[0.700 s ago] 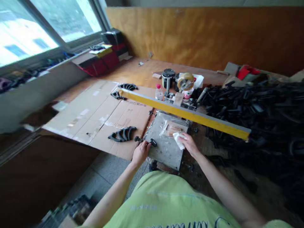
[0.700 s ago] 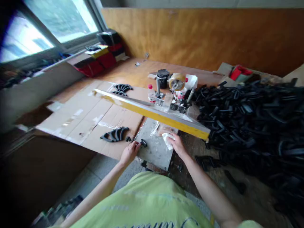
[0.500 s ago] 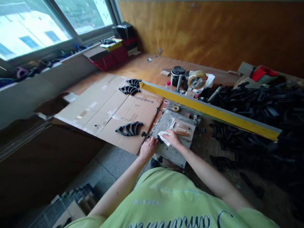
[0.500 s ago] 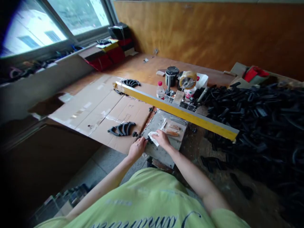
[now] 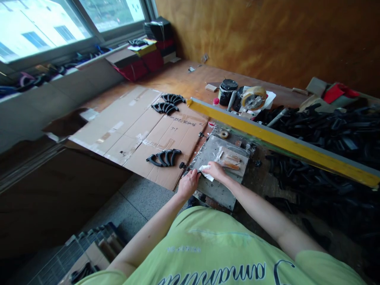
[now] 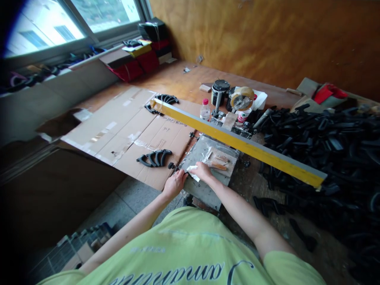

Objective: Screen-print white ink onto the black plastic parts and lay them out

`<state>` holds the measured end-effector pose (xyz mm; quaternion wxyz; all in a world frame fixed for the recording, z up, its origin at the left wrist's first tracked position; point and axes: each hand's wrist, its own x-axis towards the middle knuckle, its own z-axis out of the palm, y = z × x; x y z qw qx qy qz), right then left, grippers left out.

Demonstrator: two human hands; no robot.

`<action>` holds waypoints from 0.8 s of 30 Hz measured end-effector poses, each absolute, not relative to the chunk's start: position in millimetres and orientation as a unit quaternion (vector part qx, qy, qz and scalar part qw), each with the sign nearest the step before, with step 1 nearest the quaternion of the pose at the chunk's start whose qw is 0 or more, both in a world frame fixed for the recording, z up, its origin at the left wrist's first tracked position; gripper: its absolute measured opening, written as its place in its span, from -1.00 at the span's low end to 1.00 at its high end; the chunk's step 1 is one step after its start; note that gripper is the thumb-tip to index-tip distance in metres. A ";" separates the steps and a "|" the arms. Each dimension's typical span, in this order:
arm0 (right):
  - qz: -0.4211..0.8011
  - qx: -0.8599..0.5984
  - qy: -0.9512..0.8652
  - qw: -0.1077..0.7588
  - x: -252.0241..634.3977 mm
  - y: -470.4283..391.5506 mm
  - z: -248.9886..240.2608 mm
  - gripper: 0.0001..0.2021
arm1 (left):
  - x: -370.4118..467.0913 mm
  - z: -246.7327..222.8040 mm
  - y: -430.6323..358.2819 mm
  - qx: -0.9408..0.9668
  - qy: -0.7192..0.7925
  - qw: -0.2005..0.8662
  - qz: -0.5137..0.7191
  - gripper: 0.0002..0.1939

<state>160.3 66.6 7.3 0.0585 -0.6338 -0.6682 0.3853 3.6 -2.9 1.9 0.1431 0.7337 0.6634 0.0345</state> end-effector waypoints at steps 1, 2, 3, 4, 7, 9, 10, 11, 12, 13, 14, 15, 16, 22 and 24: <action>0.377 -0.637 -0.669 0.063 158.1 68.0 8.5 -0.75 | 3.5 2.2 -2.9 0.734 0.663 0.143 0.033 -0.62; 0.373 -0.637 -0.672 0.065 157.8 68.2 9.1 -0.76 | 3.5 2.5 -2.9 0.733 0.664 0.144 0.032 -0.62; 0.374 -0.632 -0.675 0.064 159.5 67.1 9.3 -0.76 | 3.7 2.8 -2.9 0.731 0.666 0.144 0.029 -0.62; 0.381 -0.625 -0.679 0.059 163.1 65.0 9.0 -0.76 | 3.8 3.1 -2.9 0.730 0.668 0.143 0.026 -0.62; 0.401 -0.609 -0.683 0.033 176.8 58.2 7.3 -0.77 | 4.3 3.5 -2.7 0.732 0.666 0.141 0.020 -0.62; 0.406 -0.612 -0.679 0.026 179.9 58.1 7.3 -0.77 | 4.2 3.5 -2.4 0.734 0.664 0.141 0.019 -0.62; 0.406 -0.614 -0.677 0.025 178.5 59.7 7.8 -0.77 | 4.1 3.4 -2.3 0.735 0.663 0.141 0.019 -0.62; 0.404 -0.617 -0.675 0.027 175.6 62.0 8.8 -0.76 | 3.9 3.2 -2.2 0.735 0.663 0.141 0.019 -0.63; 0.399 -0.621 -0.674 0.030 172.0 64.4 10.2 -0.75 | 3.7 3.1 -2.1 0.736 0.662 0.141 0.018 -0.63; 0.393 -0.622 -0.676 0.031 168.7 66.3 11.7 -0.74 | 3.6 3.0 -2.1 0.736 0.662 0.141 0.018 -0.63; 0.387 -0.621 -0.681 0.029 166.5 67.3 13.3 -0.74 | 3.6 2.9 -2.2 0.736 0.661 0.141 0.018 -0.63; 0.381 -0.618 -0.688 0.024 166.1 67.1 14.9 -0.74 | 3.6 2.8 -2.4 0.736 0.662 0.141 0.019 -0.63; 0.376 -0.611 -0.696 0.015 168.0 65.5 16.2 -0.75 | 3.8 2.7 -2.7 0.735 0.663 0.142 0.019 -0.63; 0.407 -0.574 -0.711 0.003 216.5 39.9 18.5 -0.80 | 4.0 2.6 -1.4 0.729 0.666 0.153 0.028 -0.63; 0.461 -0.583 -0.666 0.065 235.5 30.2 21.4 -0.77 | 2.0 4.4 0.8 0.727 0.664 0.168 0.037 -0.64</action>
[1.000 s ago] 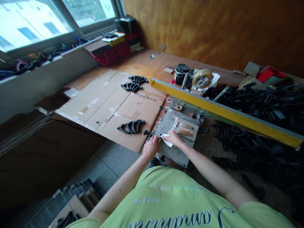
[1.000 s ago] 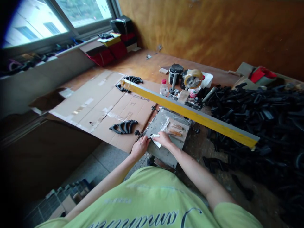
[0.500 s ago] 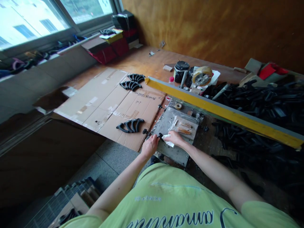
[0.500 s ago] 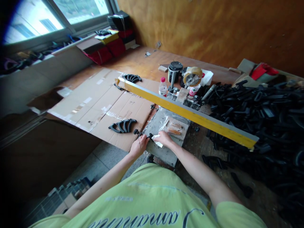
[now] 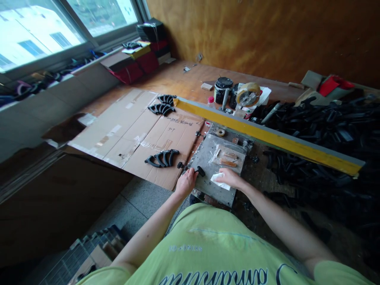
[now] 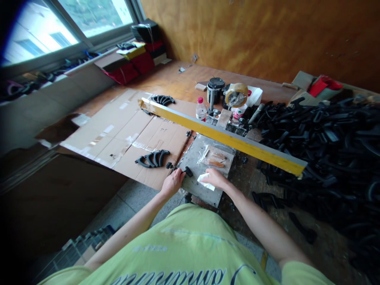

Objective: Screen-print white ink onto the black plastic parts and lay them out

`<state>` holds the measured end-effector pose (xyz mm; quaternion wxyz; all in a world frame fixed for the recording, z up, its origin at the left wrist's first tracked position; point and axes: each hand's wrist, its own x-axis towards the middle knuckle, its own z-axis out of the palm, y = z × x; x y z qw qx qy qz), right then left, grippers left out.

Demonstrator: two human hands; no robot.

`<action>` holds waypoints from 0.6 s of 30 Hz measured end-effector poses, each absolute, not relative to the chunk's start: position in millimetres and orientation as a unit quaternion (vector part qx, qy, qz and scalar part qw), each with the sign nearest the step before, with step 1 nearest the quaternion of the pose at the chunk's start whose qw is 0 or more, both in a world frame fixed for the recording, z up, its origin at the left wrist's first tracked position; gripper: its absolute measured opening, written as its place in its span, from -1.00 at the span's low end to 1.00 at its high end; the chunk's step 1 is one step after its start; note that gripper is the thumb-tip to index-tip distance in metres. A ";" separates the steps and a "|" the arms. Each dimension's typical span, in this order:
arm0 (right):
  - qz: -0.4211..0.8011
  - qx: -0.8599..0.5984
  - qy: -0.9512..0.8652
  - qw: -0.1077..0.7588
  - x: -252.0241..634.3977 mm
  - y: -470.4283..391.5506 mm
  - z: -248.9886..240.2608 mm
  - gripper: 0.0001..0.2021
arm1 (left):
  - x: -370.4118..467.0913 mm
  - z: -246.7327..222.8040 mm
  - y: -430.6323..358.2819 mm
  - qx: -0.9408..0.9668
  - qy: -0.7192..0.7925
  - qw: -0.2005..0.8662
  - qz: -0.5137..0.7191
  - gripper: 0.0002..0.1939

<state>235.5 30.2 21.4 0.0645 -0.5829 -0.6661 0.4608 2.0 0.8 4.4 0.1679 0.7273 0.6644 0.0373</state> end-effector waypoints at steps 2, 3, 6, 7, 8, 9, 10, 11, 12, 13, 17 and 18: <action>0.527 -0.593 -0.592 0.140 251.6 19.7 27.3 -0.73 | -1.2 7.6 2.8 0.719 0.664 0.198 0.051 -0.67; 0.563 -0.594 -0.547 0.175 258.6 14.0 30.9 -0.72 | -2.7 9.7 3.2 0.712 0.664 0.219 0.062 -0.69; 0.650 -0.577 -0.416 0.268 278.5 -4.3 40.5 -0.62 | -1.5 15.9 1.0 0.680 0.660 0.303 0.102 -0.68; 0.663 -0.572 -0.382 0.295 285.6 -10.0 42.3 -0.60 | 2.4 17.5 -0.7 0.668 0.652 0.340 0.116 -0.66; 0.666 -0.571 -0.354 0.324 293.2 -15.0 43.4 -0.59 | 8.7 18.6 -2.4 0.657 0.638 0.381 0.128 -0.65; 0.659 -0.574 -0.333 0.353 301.2 -19.2 44.0 -0.60 | 17.7 19.2 -3.9 0.647 0.619 0.423 0.138 -0.64; 0.646 -0.579 -0.317 0.382 309.7 -22.6 44.4 -0.61 | 29.3 19.5 -4.9 0.637 0.597 0.465 0.146 -0.63; 0.627 -0.587 -0.306 0.411 318.4 -25.0 44.9 -0.63 | 43.3 19.5 -5.2 0.625 0.574 0.507 0.150 -0.63; 0.601 -0.597 -0.299 0.439 327.1 -26.5 45.9 -0.64 | 59.1 19.6 -4.8 0.608 0.553 0.549 0.152 -0.63; 0.571 -0.609 -0.297 0.464 335.4 -27.4 47.7 -0.66 | 76.0 19.8 -3.8 0.586 0.533 0.591 0.154 -0.62; 0.426 -0.632 -0.356 0.541 358.7 -28.7 62.6 -0.77 | 135.6 27.1 1.7 0.517 0.439 0.713 0.178 -0.52; 0.391 -0.628 -0.383 0.553 360.8 -29.5 67.5 -0.82 | 144.8 31.1 2.5 0.520 0.420 0.719 0.191 -0.50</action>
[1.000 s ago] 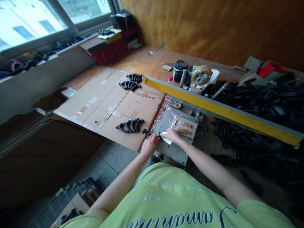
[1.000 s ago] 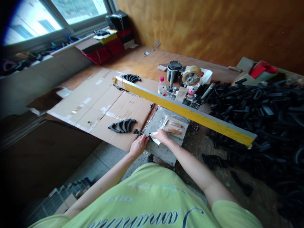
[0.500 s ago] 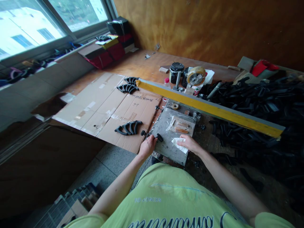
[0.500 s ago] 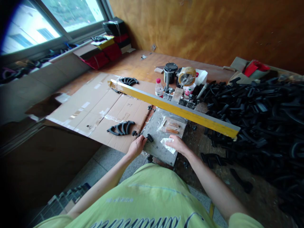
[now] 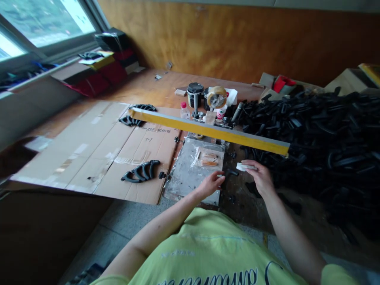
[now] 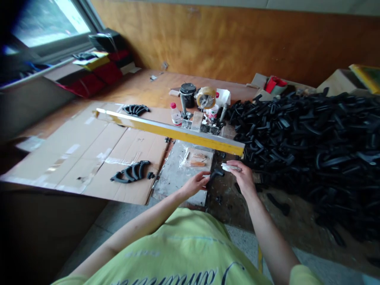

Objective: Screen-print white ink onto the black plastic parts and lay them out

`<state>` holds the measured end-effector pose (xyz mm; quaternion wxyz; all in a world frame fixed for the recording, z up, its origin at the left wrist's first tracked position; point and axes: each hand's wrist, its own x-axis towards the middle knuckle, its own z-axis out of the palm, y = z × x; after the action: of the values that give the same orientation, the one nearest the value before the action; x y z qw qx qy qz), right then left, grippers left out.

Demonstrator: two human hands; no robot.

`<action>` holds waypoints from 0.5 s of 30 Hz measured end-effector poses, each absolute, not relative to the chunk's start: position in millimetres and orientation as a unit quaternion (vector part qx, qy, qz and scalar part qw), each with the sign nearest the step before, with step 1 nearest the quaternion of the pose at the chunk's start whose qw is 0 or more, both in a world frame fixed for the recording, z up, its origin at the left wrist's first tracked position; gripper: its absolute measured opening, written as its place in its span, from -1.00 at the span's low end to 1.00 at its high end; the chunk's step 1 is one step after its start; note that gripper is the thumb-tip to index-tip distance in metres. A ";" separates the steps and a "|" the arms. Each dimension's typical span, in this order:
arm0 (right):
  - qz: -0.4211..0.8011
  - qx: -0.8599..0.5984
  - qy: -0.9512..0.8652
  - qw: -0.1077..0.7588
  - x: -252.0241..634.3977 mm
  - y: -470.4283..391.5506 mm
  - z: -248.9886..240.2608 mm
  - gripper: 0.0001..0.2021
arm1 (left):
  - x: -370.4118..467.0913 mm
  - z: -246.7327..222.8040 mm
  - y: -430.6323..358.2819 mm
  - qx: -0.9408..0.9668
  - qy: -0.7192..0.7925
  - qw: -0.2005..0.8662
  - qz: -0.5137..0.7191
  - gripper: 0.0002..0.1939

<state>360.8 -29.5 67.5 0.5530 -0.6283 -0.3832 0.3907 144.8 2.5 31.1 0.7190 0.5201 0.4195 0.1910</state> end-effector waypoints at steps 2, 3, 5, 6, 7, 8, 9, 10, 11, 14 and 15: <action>0.331 -0.619 -0.437 0.563 359.3 -32.1 76.6 -0.90 | 155.0 41.7 2.7 0.516 0.401 0.728 0.209 -0.47; 0.309 -0.617 -0.460 0.559 355.9 -33.8 80.2 -0.93 | 156.5 47.9 2.2 0.497 0.396 0.742 0.213 -0.45; 0.284 -0.612 -0.501 0.542 344.7 -36.9 84.8 -0.91 | 154.9 60.3 0.7 0.432 0.379 0.790 0.217 -0.41; 0.280 -0.608 -0.519 0.532 337.5 -38.2 85.6 -0.87 | 152.7 66.1 -0.2 0.398 0.367 0.811 0.222 -0.40; 0.282 -0.600 -0.535 0.523 330.0 -39.0 85.6 -0.84 | 150.1 71.1 -0.9 0.372 0.355 0.826 0.230 -0.41; 0.290 -0.591 -0.548 0.516 322.3 -39.3 84.7 -0.81 | 147.1 75.1 -1.2 0.357 0.347 0.833 0.240 -0.44; 0.303 -0.581 -0.555 0.513 315.0 -39.1 83.2 -0.79 | 143.9 78.0 -1.1 0.349 0.346 0.834 0.250 -0.48; 0.322 -0.572 -0.553 0.513 308.2 -38.4 81.2 -0.80 | 140.4 79.7 -0.5 0.346 0.351 0.830 0.260 -0.53; 0.345 -0.565 -0.538 0.522 302.1 -37.3 78.9 -0.81 | 136.5 80.4 0.6 0.345 0.361 0.824 0.269 -0.56; 0.439 -0.549 -0.393 0.593 287.1 -32.3 71.3 -0.66 | 122.7 77.9 5.3 0.350 0.404 0.793 0.294 -0.59; 0.481 -0.539 -0.323 0.611 282.7 -30.6 69.1 -0.59 | 117.9 76.1 6.9 0.354 0.418 0.781 0.300 -0.58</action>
<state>282.7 -30.6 69.1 0.6109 -0.5394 -0.3234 0.4809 117.9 6.9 76.1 0.7810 0.3543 0.4181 0.2997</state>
